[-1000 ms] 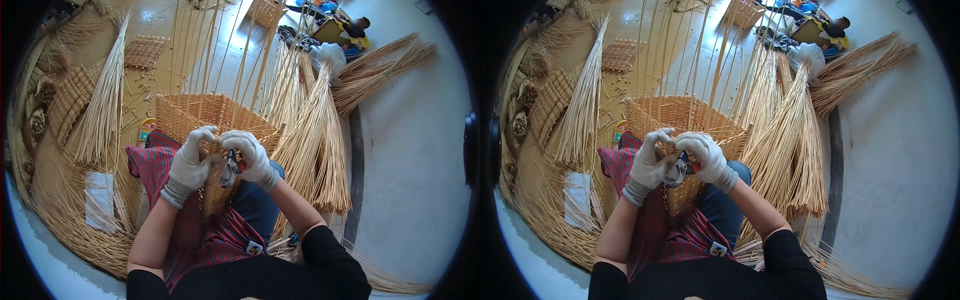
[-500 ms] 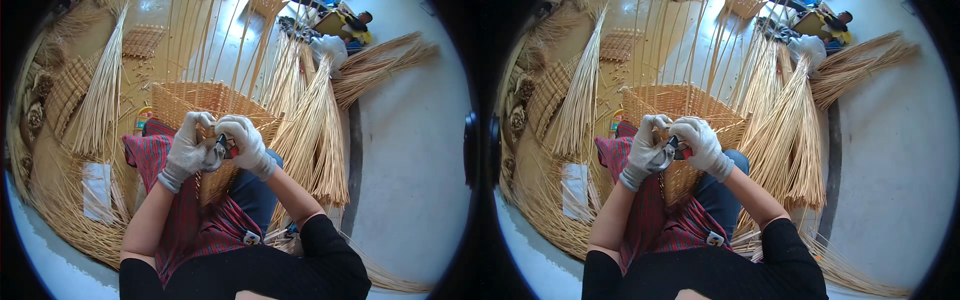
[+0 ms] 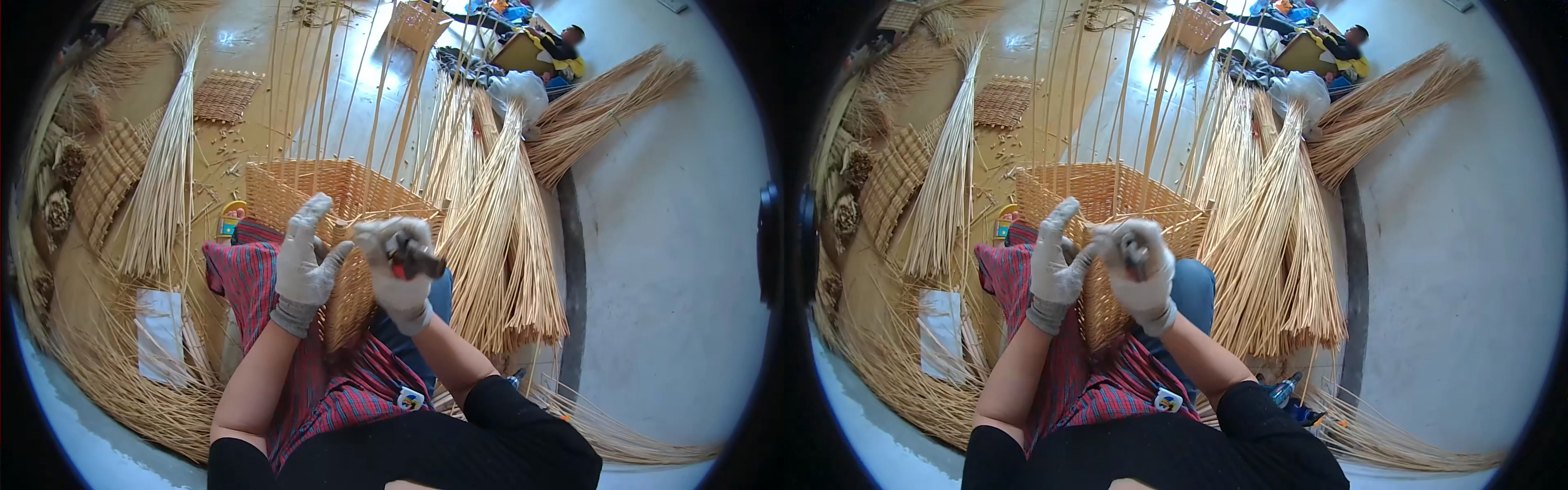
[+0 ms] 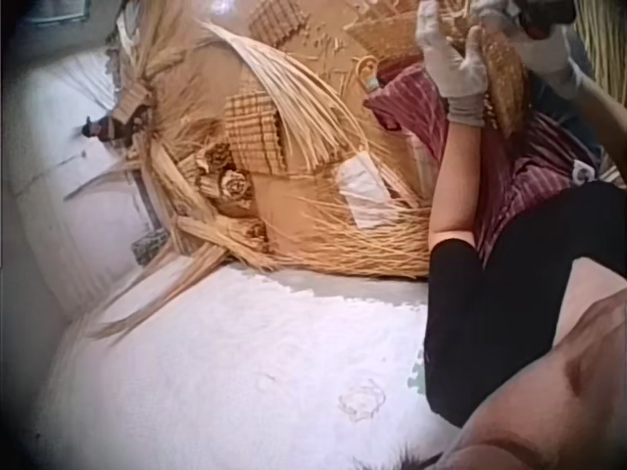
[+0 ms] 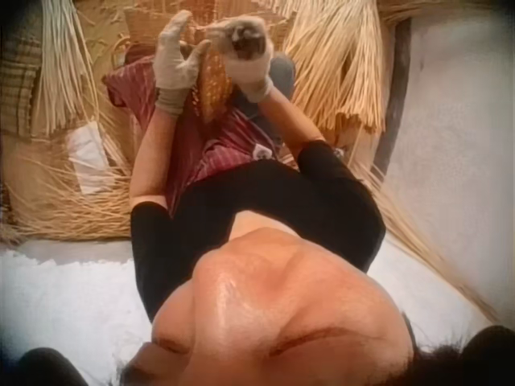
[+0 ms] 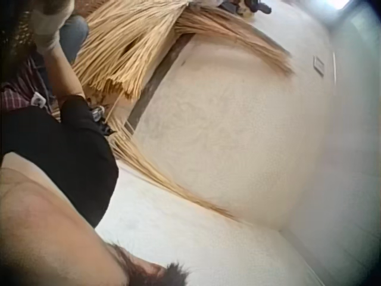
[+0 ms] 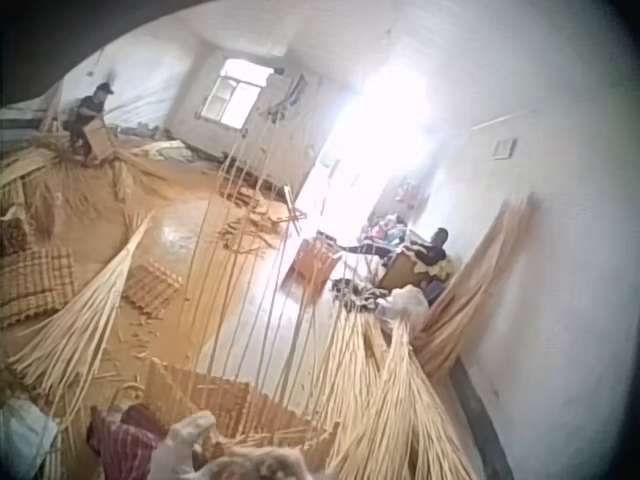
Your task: Weaving a wicker basket using reeds, a ruler for measurement, and pliers for cutting.
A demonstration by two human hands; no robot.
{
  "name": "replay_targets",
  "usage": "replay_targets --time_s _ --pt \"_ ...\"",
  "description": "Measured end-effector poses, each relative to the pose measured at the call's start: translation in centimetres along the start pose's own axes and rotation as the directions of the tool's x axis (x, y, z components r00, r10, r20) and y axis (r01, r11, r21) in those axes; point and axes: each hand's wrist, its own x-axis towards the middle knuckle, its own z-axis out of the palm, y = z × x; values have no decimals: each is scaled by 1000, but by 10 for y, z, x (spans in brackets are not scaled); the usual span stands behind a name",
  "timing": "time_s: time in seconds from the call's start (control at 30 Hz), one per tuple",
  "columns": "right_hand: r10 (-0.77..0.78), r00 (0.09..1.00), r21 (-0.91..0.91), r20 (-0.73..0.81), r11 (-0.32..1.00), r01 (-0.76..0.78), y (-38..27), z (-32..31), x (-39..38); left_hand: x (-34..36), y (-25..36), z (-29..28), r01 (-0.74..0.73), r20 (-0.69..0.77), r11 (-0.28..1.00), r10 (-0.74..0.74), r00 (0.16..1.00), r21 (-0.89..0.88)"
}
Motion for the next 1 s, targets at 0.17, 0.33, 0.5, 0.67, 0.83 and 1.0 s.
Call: replay_targets --time_s 0.17,0.33,0.5,0.67,0.83,1.0 --pt "-48 998 36 27 998 47 10 -11 -23 11 -4 -5 -214 140 958 189 972 191" --pt "150 984 -47 -98 987 -155 8 -28 -25 18 -2 -6 -144 184 983 123 975 111" --pt "171 962 -87 -212 977 -193 23 -37 -8 33 -3 -13 14 361 998 10 933 -64" --pt "341 922 -103 -181 926 -363 64 -46 15 39 3 -2 257 381 961 -199 903 -106" --pt "-189 953 -562 237 773 293 46 -36 73 34 9 17 255 188 961 -271 944 103" --pt "-239 905 -653 352 630 420 22 -53 117 41 3 5 172 308 979 -199 930 111"
